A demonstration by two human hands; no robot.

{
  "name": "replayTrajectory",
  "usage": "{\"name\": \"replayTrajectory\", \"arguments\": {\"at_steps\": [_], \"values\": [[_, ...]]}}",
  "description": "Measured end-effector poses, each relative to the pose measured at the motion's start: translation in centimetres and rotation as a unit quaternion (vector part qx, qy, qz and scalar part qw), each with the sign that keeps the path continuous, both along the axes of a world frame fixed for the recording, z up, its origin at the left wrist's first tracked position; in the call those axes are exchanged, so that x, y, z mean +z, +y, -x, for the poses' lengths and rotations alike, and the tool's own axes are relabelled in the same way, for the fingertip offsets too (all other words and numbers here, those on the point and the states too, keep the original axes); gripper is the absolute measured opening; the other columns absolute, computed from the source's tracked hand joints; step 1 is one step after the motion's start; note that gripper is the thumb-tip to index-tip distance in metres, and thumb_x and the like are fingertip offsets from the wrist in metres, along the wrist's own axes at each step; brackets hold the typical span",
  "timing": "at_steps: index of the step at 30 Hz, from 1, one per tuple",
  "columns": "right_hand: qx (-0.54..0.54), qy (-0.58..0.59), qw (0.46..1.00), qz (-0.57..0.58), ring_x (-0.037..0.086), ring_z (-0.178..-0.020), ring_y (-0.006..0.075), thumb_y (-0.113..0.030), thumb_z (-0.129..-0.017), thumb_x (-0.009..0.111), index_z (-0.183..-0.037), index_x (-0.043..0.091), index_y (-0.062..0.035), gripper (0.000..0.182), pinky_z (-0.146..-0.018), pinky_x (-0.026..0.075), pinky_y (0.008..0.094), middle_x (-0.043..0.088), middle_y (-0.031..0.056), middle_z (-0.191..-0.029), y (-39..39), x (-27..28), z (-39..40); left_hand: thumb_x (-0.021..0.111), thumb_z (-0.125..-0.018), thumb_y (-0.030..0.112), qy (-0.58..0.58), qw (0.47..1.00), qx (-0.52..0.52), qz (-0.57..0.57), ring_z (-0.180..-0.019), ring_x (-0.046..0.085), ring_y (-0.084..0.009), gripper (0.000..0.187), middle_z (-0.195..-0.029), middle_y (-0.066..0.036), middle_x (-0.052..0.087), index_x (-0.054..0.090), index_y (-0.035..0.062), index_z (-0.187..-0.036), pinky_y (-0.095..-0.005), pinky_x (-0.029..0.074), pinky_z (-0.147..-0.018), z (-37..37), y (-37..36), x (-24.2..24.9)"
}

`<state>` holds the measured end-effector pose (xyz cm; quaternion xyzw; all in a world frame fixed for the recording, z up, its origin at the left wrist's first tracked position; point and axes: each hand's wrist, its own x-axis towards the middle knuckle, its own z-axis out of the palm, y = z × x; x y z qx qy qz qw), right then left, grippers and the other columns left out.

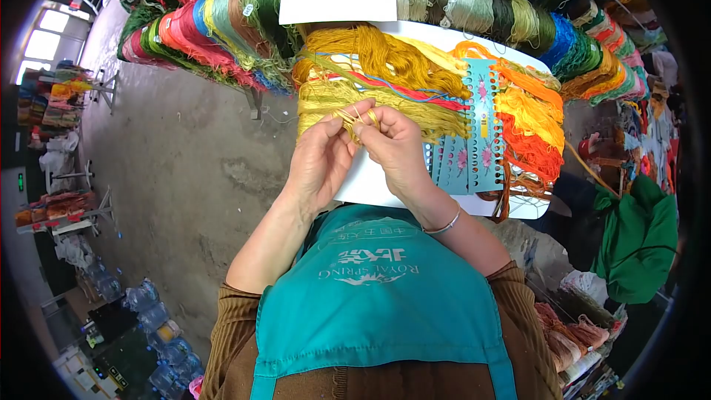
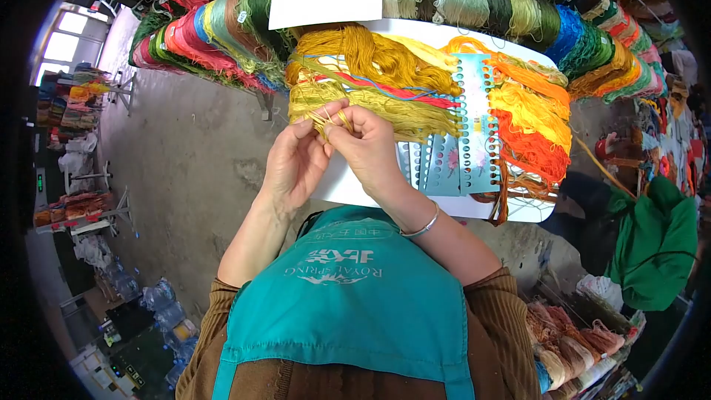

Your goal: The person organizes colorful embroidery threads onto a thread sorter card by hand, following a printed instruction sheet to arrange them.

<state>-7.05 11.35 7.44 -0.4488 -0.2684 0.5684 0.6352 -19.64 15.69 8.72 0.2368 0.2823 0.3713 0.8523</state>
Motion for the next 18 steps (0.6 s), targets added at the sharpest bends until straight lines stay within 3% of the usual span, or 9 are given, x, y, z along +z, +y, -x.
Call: {"name": "replayTrajectory", "arguments": {"at_steps": [8, 10, 17, 18], "values": [[-0.007, 0.009, 1.0, -0.009, 0.039, -0.057, -0.0022, -0.005, -0.088, 0.065, -0.087, 0.061, -0.0078, 0.005, -0.047, 0.025, 0.0168, 0.056, -0.0065, -0.071, -0.12, 0.44, -0.24, 0.052, -0.096, 0.022, 0.007, 1.0, 0.0, -0.023, -0.117, 0.055, -0.0211, 0.049, -0.137, -0.02, 0.05, 0.045, -0.0122, -0.131, -0.0327, 0.044, -0.1, 0.0, 0.18, 0.14], [-0.001, -0.026, 0.999, 0.025, 0.056, -0.071, 0.0026, 0.0, -0.089, 0.062, -0.089, 0.062, -0.0014, 0.001, -0.061, 0.044, 0.019, 0.061, -0.002, -0.08, -0.31, 0.15, -0.61, 0.052, -0.096, 0.022, 0.017, 0.999, -0.002, -0.031, -0.117, 0.055, -0.0212, 0.047, -0.137, -0.02, 0.051, 0.047, -0.0119, -0.13, -0.0332, 0.044, -0.1, 0.19, 0.35, -0.39], [-0.014, 0.007, 1.0, -0.01, 0.057, -0.07, 0.003, 0.004, -0.089, 0.06, -0.092, 0.063, -0.0014, 0.006, -0.065, 0.048, 0.0204, 0.064, -0.0002, -0.085, -0.27, 0.06, -0.77, 0.055, -0.096, 0.02, 0.018, 0.999, 0.004, -0.04, -0.118, 0.054, -0.0216, 0.042, -0.136, -0.021, 0.052, 0.053, -0.0101, -0.125, -0.0342, 0.044, -0.101, 0.46, 0.45, -0.45], [-0.015, 0.021, 0.999, -0.022, 0.055, -0.066, 0.0022, 0.003, -0.089, 0.061, -0.09, 0.062, -0.0019, 0.005, -0.061, 0.046, 0.0194, 0.065, -0.0004, -0.084, -0.23, 0.03, -0.72, 0.055, -0.096, 0.02, 0.018, 0.999, 0.004, -0.04, -0.118, 0.054, -0.0216, 0.042, -0.136, -0.021, 0.052, 0.053, -0.0101, -0.125, -0.0342, 0.044, -0.101, 0.41, 0.43, -0.37]]}}
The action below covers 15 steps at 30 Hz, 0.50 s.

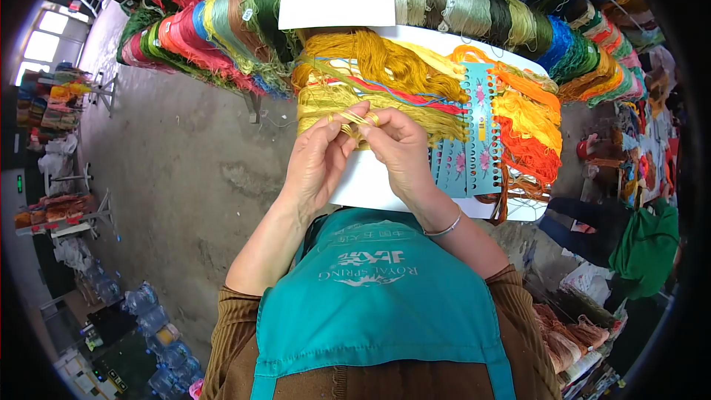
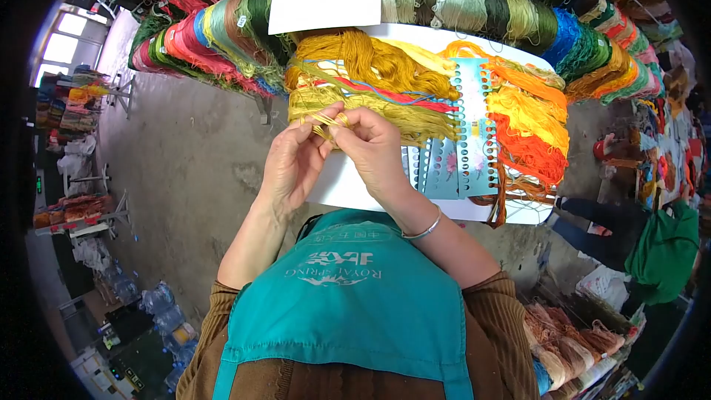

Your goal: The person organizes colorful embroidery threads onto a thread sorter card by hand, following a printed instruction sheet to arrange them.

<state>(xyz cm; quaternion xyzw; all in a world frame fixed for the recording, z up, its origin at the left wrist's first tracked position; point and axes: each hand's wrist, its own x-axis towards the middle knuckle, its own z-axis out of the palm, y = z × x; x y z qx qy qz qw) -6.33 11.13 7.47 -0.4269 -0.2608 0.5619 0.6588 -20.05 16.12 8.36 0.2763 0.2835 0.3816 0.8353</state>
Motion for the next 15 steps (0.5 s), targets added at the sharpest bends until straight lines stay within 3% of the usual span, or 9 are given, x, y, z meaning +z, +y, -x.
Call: {"name": "replayTrajectory", "arguments": {"at_steps": [7, 15], "values": [[0.019, 0.035, 0.999, -0.004, 0.041, -0.051, -0.0006, -0.001, -0.09, 0.06, -0.091, 0.058, -0.0043, 0.004, -0.044, 0.029, 0.0173, 0.065, -0.0002, -0.075, 0.0, -0.2, -0.2, 0.056, -0.095, 0.02, 0.0, 1.0, -0.015, -0.011, -0.106, 0.057, -0.0174, 0.04, -0.135, -0.021, 0.053, 0.055, -0.0094, -0.122, -0.0307, 0.047, -0.09, 0.3, 0.1, 0.0], [0.044, -0.023, 0.999, -0.001, 0.052, -0.064, 0.0024, -0.004, -0.091, 0.06, -0.097, 0.06, -0.0023, 0.006, -0.056, 0.041, 0.0192, 0.066, 0.0014, -0.084, 0.1, 0.5, -0.2, 0.056, -0.095, 0.019, 0.009, 1.0, 0.015, -0.004, -0.106, 0.058, -0.0198, 0.036, -0.133, -0.022, 0.054, 0.057, -0.0088, -0.117, -0.0321, 0.047, -0.094, 0.0, -0.1, 0.8]]}}
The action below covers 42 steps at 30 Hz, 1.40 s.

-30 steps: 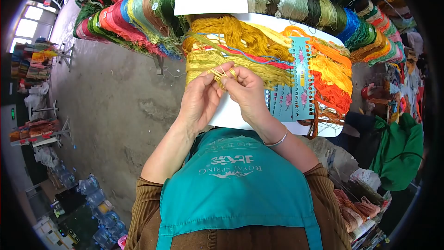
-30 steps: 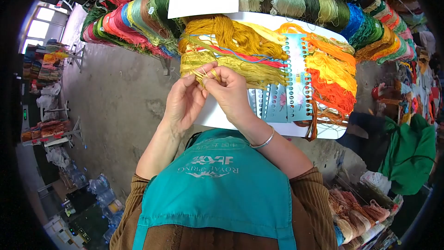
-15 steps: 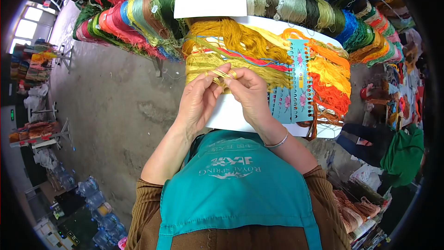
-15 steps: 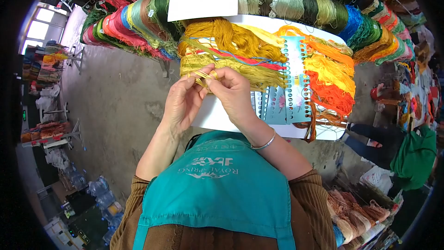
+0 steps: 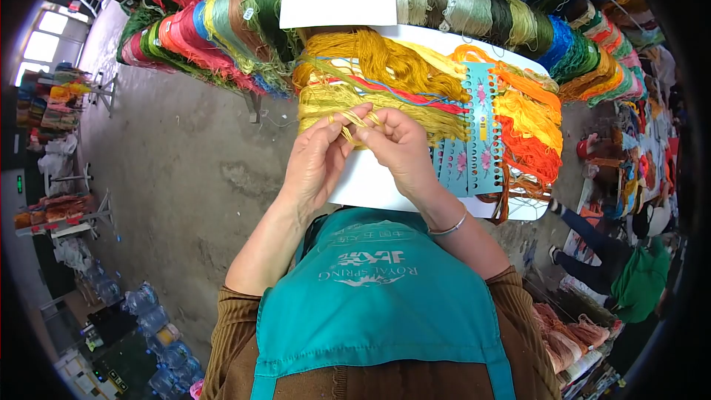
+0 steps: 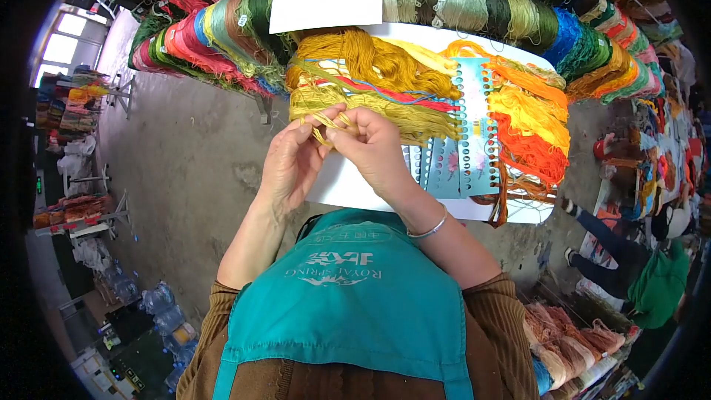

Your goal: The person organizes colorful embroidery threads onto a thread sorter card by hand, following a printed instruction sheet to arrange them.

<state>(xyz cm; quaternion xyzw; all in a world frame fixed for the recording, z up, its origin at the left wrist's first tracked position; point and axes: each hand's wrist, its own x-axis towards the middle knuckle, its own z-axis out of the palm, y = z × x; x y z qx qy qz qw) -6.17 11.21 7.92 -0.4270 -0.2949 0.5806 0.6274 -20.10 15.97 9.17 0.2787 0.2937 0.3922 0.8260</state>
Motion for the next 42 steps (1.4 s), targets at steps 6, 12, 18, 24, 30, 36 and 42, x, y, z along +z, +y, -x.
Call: {"name": "replayTrajectory", "arguments": {"at_steps": [6, 12, 18, 24, 30, 36, 42], "values": [[0.031, -0.275, 0.961, 0.009, 0.059, -0.079, 0.0098, -0.007, -0.09, 0.062, -0.09, 0.064, 0.0008, 0.008, -0.07, 0.047, 0.0239, 0.066, 0.002, -0.094, -0.1, 1.3, -1.9, 0.049, -0.097, 0.016, 0.03, 0.998, -0.047, -0.027, -0.114, 0.059, -0.026, 0.032, -0.124, -0.022, 0.061, 0.059, -0.0088, -0.115, -0.0355, 0.045, -0.103, 1.7, 1.0, 0.1], [-0.098, -0.21, 0.964, -0.134, 0.053, -0.114, 0.0232, -0.014, -0.091, 0.055, -0.085, 0.063, -0.0003, 0.017, -0.099, 0.038, 0.0346, 0.059, 0.0173, -0.124, -0.1, 2.9, -7.3, 0.043, -0.097, 0.012, -0.322, 0.934, 0.123, 0.098, -0.05, 0.037, -0.0076, 0.019, -0.058, 0.005, 0.035, 0.058, 0.0009, -0.094, -0.0227, 0.04, -0.051, 11.3, 5.1, 0.2], [-0.172, 0.22, 0.953, -0.119, 0.052, -0.079, 0.0196, -0.011, -0.094, 0.051, -0.08, 0.052, -0.0042, 0.016, -0.07, 0.042, 0.0278, 0.056, 0.0097, -0.089, -1.9, 5.8, -21.1, 0.038, -0.097, 0.006, -0.2, 0.938, 0.278, 0.058, -0.046, 0.023, -0.0084, 0.018, -0.056, 0.003, 0.028, 0.051, 0.0021, -0.084, -0.0254, 0.017, -0.041, 29.3, 10.1, 0.2], [-0.32, -0.001, 0.945, -0.068, 0.032, -0.051, 0.0076, -0.01, -0.094, 0.052, -0.082, 0.05, -0.0061, 0.013, -0.041, 0.024, 0.0221, 0.041, -0.0006, -0.068, -10.8, 7.6, -41.9, 0.037, -0.099, 0.009, -0.035, 0.914, 0.398, 0.073, -0.043, 0.019, -0.0087, 0.024, -0.052, 0.004, 0.026, 0.053, 0.005, -0.083, -0.0262, 0.015, -0.04, 45.9, 12.9, -1.8], [-0.548, -0.386, 0.742, 0.036, 0.058, -0.066, 0.0173, -0.017, -0.095, 0.051, -0.085, 0.058, -0.0092, 0.014, -0.063, 0.05, 0.0253, 0.059, 0.0017, -0.079, -28.3, 11.1, -67.2, 0.036, -0.1, 0.011, 0.186, 0.79, 0.582, 0.047, -0.044, 0.02, -0.0074, 0.025, -0.054, 0.006, 0.024, 0.06, 0.0117, -0.102, -0.0239, 0.017, -0.04, 51.4, 13.5, 0.6], [-0.35, -0.84, 0.412, 0.039, 0.063, -0.106, 0.0231, 0.01, -0.083, 0.053, -0.123, 0.059, -0.0068, 0.044, -0.086, 0.053, 0.0319, 0.064, 0.0083, -0.115, -24.2, 18.8, -53.3, 0.05, -0.097, 0.013, -0.029, 0.971, 0.233, -0.048, -0.045, 0.015, -0.0078, 0.029, -0.053, 0.005, 0.022, 0.044, 0.0109, -0.068, -0.0255, 0.017, -0.041, 39.1, 12.8, 1.6], [-0.102, -0.41, 0.906, 0.022, 0.061, -0.074, 0.0097, -0.019, -0.096, 0.053, -0.114, 0.051, -0.0078, 0.022, -0.067, 0.047, 0.024, 0.066, 0.0029, -0.077, -11.5, 8.1, -25.3, 0.052, -0.098, 0.015, -0.026, 0.984, 0.124, 0.123, -0.044, 0.019, -0.0048, 0.023, -0.055, 0.007, 0.024, 0.049, 0.0113, -0.076, -0.0228, 0.017, -0.037, 5.8, 2.1, 0.2]]}}
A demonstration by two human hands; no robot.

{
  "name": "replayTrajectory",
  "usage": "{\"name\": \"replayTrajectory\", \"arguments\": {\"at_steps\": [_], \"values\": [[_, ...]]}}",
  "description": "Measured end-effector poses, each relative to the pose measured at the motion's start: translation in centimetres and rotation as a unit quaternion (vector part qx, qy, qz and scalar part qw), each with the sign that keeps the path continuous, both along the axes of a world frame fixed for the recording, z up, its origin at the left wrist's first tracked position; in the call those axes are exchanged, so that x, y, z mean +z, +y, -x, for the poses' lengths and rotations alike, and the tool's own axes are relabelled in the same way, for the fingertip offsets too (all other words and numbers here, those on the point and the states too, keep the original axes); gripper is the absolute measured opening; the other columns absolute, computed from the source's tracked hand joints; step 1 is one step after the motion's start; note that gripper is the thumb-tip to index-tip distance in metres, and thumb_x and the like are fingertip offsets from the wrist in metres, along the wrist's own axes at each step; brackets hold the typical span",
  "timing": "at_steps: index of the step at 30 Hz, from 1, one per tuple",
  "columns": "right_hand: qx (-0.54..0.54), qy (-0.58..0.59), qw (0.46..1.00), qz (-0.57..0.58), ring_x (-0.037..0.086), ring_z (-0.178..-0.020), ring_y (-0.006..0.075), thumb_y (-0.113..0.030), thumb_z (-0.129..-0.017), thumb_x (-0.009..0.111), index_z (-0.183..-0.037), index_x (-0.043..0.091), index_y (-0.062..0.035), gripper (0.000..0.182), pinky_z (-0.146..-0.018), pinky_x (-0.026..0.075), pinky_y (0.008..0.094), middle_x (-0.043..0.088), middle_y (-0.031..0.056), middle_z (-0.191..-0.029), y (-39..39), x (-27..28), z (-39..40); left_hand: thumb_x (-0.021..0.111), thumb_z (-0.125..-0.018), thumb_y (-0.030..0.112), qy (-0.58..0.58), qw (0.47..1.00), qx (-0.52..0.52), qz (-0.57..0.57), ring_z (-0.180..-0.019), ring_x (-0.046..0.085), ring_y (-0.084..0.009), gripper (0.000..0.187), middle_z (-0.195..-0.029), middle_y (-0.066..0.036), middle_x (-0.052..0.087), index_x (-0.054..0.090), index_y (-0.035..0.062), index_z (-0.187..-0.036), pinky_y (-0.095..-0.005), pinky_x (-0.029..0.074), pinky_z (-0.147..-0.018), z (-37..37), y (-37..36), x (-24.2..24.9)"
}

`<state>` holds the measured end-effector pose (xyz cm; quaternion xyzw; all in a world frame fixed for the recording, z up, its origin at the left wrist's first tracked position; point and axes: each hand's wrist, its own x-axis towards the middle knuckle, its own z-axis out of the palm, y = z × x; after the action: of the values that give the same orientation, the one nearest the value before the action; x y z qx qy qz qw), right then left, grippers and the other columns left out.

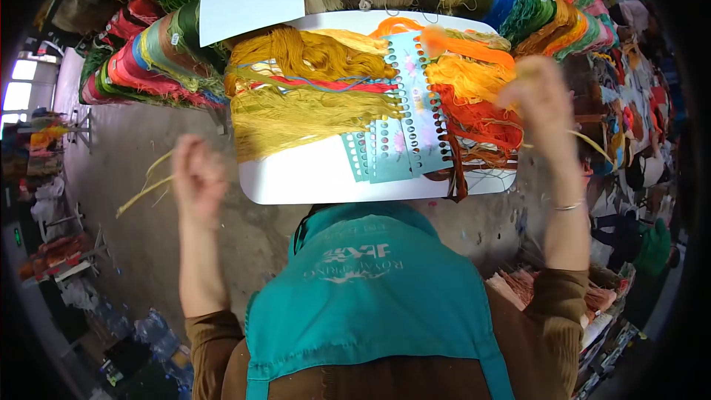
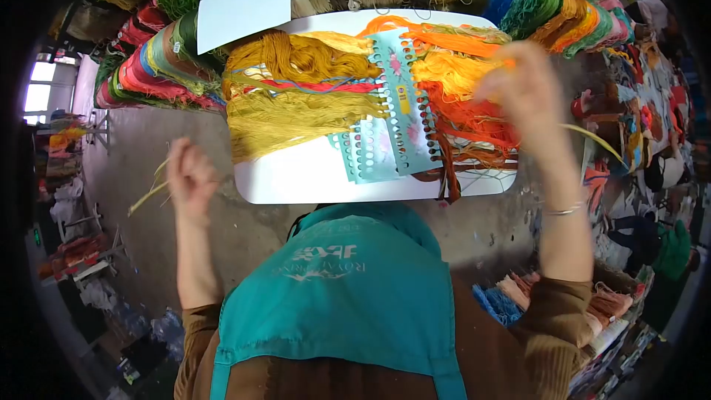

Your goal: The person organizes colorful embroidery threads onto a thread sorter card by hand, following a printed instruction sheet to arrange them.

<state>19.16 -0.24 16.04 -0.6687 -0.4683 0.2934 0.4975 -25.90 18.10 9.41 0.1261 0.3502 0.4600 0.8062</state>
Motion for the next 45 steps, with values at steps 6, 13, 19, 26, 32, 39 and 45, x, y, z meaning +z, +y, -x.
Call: {"name": "replayTrajectory", "arguments": {"at_steps": [6, 13, 19, 26, 32, 39, 45], "values": [[0.302, 0.088, 0.946, 0.071, 0.062, -0.082, 0.012, -0.006, -0.091, 0.053, -0.143, 0.03, -0.0071, 0.056, -0.079, 0.046, 0.0286, 0.065, 0.0064, -0.079, 1.8, -8.3, 9.2, 0.061, -0.093, 0.016, 0.013, 0.942, -0.333, -0.045, -0.044, 0.027, -0.0004, 0.032, -0.059, 0.008, 0.036, 0.055, 0.0058, -0.123, -0.0177, 0.019, -0.039, -13.6, -8.5, -2.8], [0.301, 0.252, 0.909, 0.136, 0.059, -0.074, 0.0084, -0.006, -0.092, 0.054, -0.142, 0.035, -0.0069, 0.053, -0.067, 0.044, 0.0267, 0.058, 0.003, -0.072, 1.9, -8.0, 10.0, 0.064, -0.095, 0.022, 0.073, 0.928, -0.346, -0.115, -0.044, 0.027, -0.0021, 0.015, -0.062, 0.005, 0.047, 0.056, 0.0091, -0.091, -0.019, 0.019, -0.039, -16.4, -9.6, -3.9], [0.163, -0.101, 0.979, -0.07, 0.065, -0.071, 0.0145, -0.008, -0.088, 0.065, -0.106, 0.066, -0.0025, 0.018, -0.064, 0.049, 0.0289, 0.067, 0.0075, -0.08, 2.1, -11.8, 10.7, 0.059, -0.098, 0.022, 0.078, 0.951, -0.295, -0.054, -0.05, 0.038, -0.0035, 0.017, -0.073, 0.001, 0.062, 0.061, 0.0076, -0.088, -0.0201, 0.029, -0.045, -17.0, -9.8, -5.3], [0.067, -0.017, 0.997, 0.032, 0.066, -0.068, 0.0238, -0.013, -0.087, 0.064, -0.09, 0.066, -0.0017, 0.011, -0.062, 0.05, 0.0345, 0.067, 0.0117, -0.077, 3.7, -14.7, 9.1, 0.05, -0.101, 0.024, 0.384, 0.858, -0.232, -0.248, -0.088, 0.057, -0.0088, 0.032, -0.098, -0.004, 0.067, 0.064, -0.0005, -0.115, -0.0233, 0.045, -0.08, -17.7, -9.8, -7.3], [0.064, -0.03, 0.996, 0.047, 0.065, -0.062, 0.0214, -0.014, -0.085, 0.066, -0.089, 0.067, -0.0054, 0.01, -0.059, 0.049, 0.0328, 0.066, 0.0112, -0.073, 3.8, -15.7, 9.0, 0.051, -0.099, 0.011, 0.345, 0.877, -0.267, -0.2, -0.08, 0.057, -0.0087, 0.022, -0.087, -0.005, 0.066, 0.063, -0.0029, -0.111, -0.0232, 0.047, -0.073, -19.3, -9.4, -6.9], [0.063, -0.007, 0.995, 0.078, 0.066, -0.066, 0.0243, -0.014, -0.083, 0.067, -0.089, 0.064, -0.006, 0.01, -0.06, 0.049, 0.0349, 0.066, 0.0107, -0.075, 3.9, -15.2, 9.0, 0.057, -0.096, 0.009, 0.315, 0.915, -0.237, -0.084, -0.067, 0.051, -0.0057, 0.013, -0.077, 0.0, 0.062, 0.06, -0.0018, -0.103, -0.0212, 0.042, -0.061, -20.6, -9.0, -6.3], [0.083, -0.021, 0.995, 0.043, 0.064, -0.064, 0.0163, -0.011, -0.085, 0.067, -0.091, 0.063, -0.0042, 0.01, -0.058, 0.05, 0.0311, 0.067, 0.0084, -0.077, 4.3, -16.1, 8.4, 0.06, -0.091, 0.009, 0.323, 0.881, -0.326, -0.118, -0.055, 0.05, -0.0073, 0.01, -0.068, 0.0, 0.061, 0.064, 0.0002, -0.087, -0.0246, 0.041, -0.051, -20.6, -7.4, -7.8]]}}
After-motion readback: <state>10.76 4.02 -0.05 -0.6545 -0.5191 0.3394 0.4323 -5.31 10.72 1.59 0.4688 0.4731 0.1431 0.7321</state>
